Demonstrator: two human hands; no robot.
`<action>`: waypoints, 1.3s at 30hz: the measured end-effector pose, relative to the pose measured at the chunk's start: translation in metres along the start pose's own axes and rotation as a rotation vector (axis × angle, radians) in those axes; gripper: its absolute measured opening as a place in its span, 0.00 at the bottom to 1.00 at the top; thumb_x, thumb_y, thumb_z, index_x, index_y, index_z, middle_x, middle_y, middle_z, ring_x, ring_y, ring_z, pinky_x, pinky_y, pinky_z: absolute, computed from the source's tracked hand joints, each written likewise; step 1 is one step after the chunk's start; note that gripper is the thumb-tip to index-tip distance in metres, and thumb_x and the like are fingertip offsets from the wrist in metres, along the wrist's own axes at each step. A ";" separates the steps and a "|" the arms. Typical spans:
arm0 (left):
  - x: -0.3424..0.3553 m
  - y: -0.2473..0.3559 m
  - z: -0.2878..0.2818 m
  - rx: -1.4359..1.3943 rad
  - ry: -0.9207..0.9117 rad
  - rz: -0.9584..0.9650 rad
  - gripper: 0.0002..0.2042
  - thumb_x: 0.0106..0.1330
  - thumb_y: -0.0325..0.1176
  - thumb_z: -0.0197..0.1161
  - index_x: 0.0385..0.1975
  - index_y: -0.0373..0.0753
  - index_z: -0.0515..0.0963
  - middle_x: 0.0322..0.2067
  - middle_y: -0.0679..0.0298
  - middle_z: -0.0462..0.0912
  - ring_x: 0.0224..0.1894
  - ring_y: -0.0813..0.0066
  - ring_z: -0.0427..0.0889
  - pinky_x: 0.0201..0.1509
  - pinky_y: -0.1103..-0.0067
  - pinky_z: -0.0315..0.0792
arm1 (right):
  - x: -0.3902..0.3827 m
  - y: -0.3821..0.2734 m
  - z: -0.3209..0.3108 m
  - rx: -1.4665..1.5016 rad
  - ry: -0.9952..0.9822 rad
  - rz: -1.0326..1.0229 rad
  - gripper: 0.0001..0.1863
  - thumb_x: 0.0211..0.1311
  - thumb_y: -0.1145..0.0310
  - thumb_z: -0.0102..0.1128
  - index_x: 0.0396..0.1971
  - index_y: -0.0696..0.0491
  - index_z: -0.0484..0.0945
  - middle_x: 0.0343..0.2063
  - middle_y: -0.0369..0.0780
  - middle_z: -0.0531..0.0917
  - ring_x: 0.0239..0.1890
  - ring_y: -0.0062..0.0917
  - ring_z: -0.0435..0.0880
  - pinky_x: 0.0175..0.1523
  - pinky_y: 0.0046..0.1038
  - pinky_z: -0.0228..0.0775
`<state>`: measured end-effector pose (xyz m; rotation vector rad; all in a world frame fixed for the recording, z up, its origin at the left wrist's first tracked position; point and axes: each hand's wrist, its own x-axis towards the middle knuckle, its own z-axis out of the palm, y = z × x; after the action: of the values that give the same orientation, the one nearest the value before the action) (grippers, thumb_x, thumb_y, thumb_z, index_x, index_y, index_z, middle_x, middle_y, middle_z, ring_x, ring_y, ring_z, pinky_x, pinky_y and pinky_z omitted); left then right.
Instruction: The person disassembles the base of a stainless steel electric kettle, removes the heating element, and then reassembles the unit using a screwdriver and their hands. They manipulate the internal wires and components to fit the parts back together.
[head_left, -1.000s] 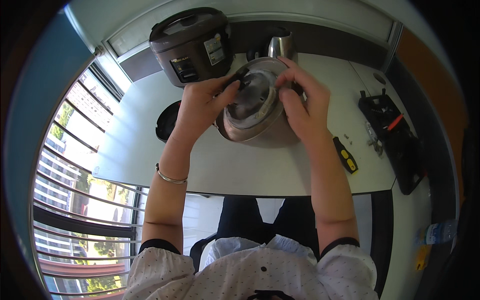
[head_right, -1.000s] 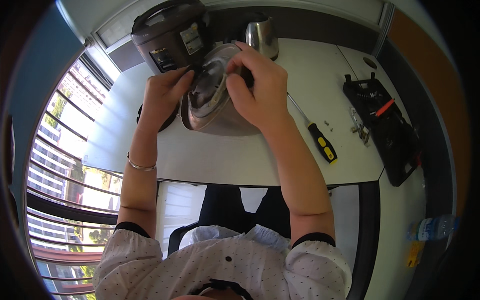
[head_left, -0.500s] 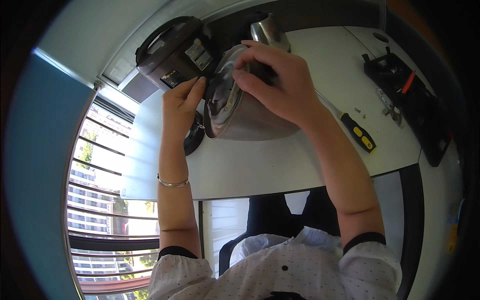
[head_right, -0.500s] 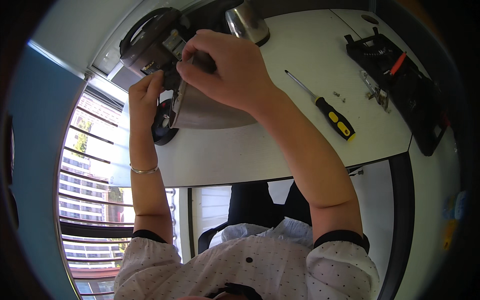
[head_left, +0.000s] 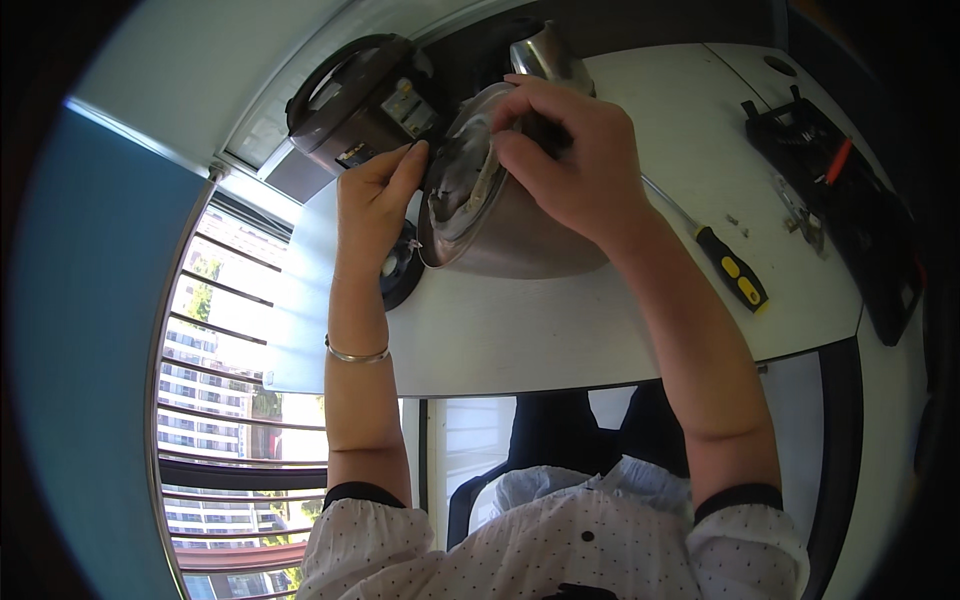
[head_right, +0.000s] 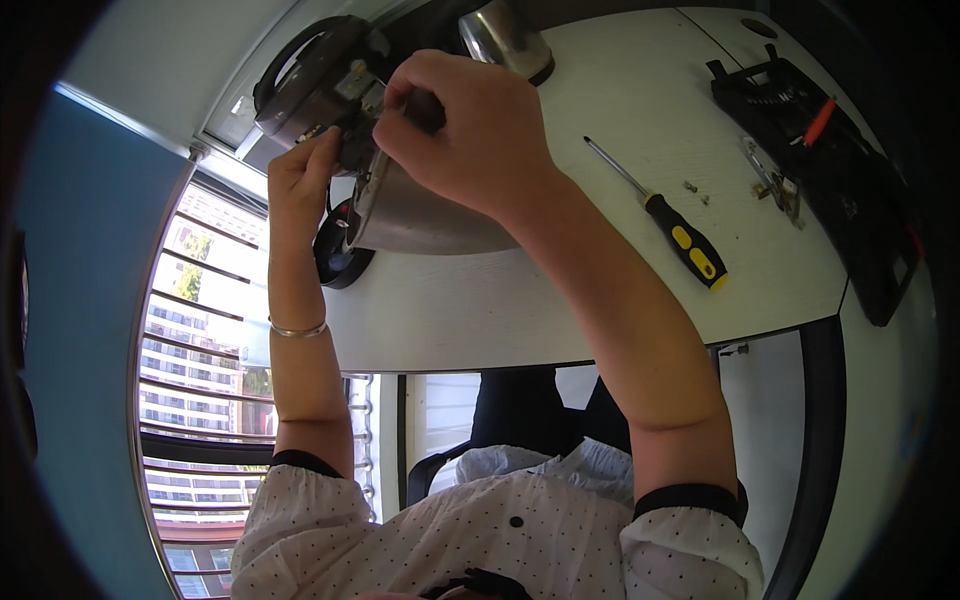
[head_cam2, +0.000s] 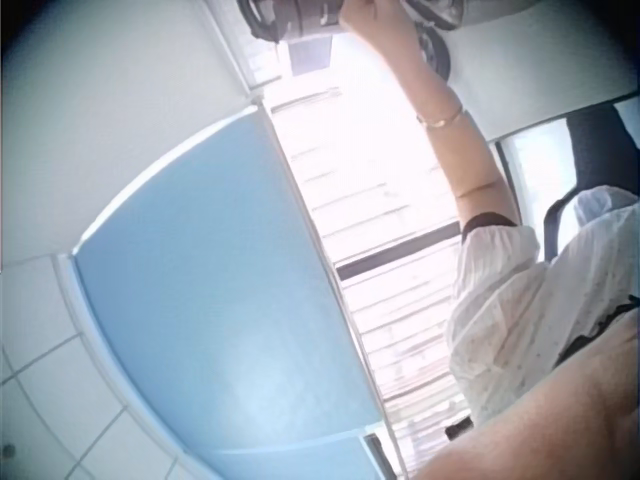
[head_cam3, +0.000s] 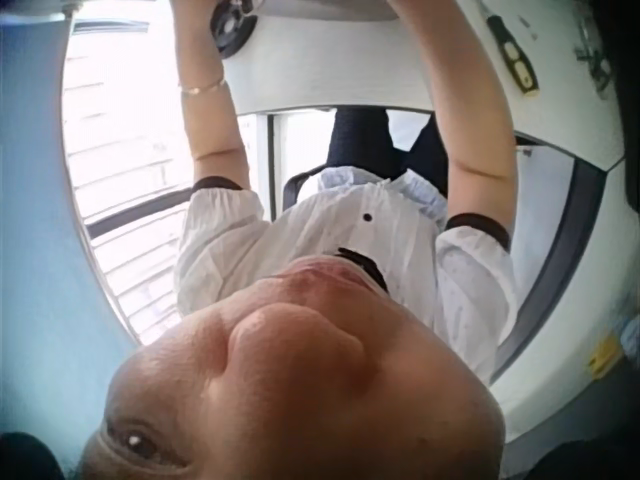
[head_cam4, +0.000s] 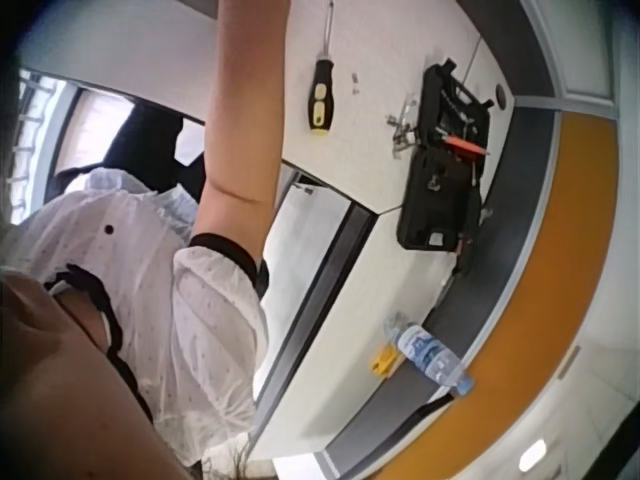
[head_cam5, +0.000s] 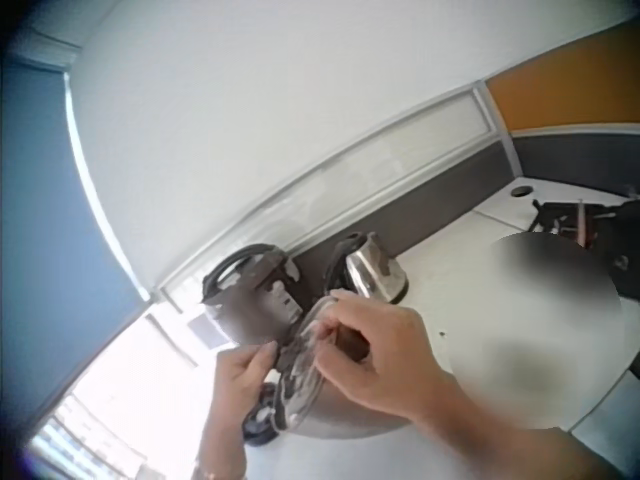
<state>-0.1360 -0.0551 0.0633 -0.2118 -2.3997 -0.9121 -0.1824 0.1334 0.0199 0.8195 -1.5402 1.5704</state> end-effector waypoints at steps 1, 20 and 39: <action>0.001 0.000 0.001 0.007 -0.002 0.006 0.15 0.63 0.38 0.61 0.32 0.28 0.81 0.17 0.66 0.76 0.22 0.86 0.69 0.27 0.85 0.64 | 0.000 0.000 -0.001 -0.003 0.006 0.007 0.05 0.44 0.66 0.61 0.22 0.50 0.78 0.17 0.34 0.79 0.19 0.23 0.80 0.27 0.24 0.70; 0.007 0.014 0.007 -0.057 -0.044 -0.021 0.17 0.55 0.40 0.69 0.35 0.30 0.82 0.17 0.64 0.80 0.21 0.86 0.73 0.25 0.86 0.66 | 0.005 0.009 -0.011 -0.038 0.081 0.036 0.04 0.46 0.71 0.54 0.18 0.54 0.76 0.11 0.38 0.74 0.13 0.26 0.74 0.22 0.25 0.65; -0.013 -0.009 0.005 -0.367 0.024 0.150 0.16 0.51 0.26 0.70 0.42 0.32 0.81 0.39 0.56 0.83 0.43 0.69 0.82 0.49 0.79 0.74 | 0.015 0.019 -0.037 0.246 -0.052 0.154 0.07 0.46 0.78 0.40 0.16 0.62 0.68 0.24 0.41 0.79 0.37 0.26 0.79 0.38 0.18 0.63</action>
<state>-0.1301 -0.0586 0.0478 -0.5080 -2.1439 -1.2673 -0.2041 0.1725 0.0215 0.8997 -1.4950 1.8925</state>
